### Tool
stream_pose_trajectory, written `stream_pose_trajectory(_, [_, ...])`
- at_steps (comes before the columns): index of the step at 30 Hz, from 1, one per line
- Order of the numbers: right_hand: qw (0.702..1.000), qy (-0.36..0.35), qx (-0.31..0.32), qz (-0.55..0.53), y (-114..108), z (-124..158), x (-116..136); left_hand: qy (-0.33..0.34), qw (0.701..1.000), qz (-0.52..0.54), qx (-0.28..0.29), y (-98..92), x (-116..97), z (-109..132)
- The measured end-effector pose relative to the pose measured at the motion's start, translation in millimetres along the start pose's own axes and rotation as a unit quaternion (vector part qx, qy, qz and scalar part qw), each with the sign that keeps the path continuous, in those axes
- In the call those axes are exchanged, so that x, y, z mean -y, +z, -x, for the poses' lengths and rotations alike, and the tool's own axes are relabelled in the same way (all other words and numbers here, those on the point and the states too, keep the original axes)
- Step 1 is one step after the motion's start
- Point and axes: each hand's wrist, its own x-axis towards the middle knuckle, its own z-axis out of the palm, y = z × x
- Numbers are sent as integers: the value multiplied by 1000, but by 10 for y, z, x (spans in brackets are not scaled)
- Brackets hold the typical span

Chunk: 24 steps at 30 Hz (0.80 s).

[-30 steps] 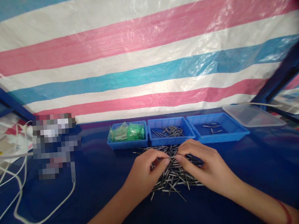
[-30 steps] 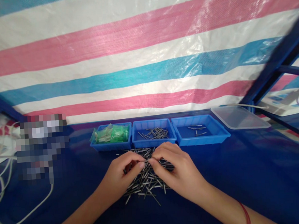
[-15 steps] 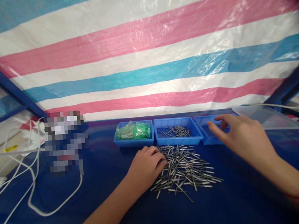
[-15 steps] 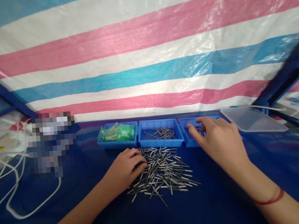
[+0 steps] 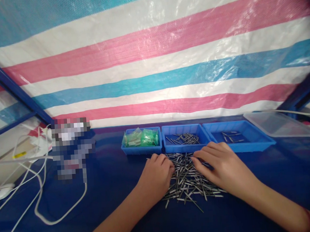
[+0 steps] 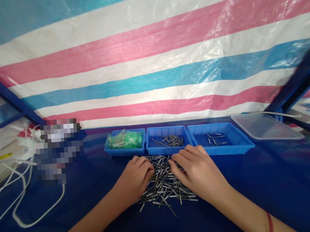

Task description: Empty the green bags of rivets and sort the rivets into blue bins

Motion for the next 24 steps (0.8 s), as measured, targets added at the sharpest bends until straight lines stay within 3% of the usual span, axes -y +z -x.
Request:
stream_pose_trajectory(9, [998, -21, 33, -51, 70, 22, 148, -32, 999, -12, -26, -10, -57, -4])
stream_pose_trajectory(13, [996, -34, 51, -65, 87, 16, 219, -28, 999, -23, -13, -64, -80, 3])
stream_pose_trajectory(24, [994, -15, 61, -86, 96, 24, 167, -25, 1000, -11, -4, -82, -88, 3])
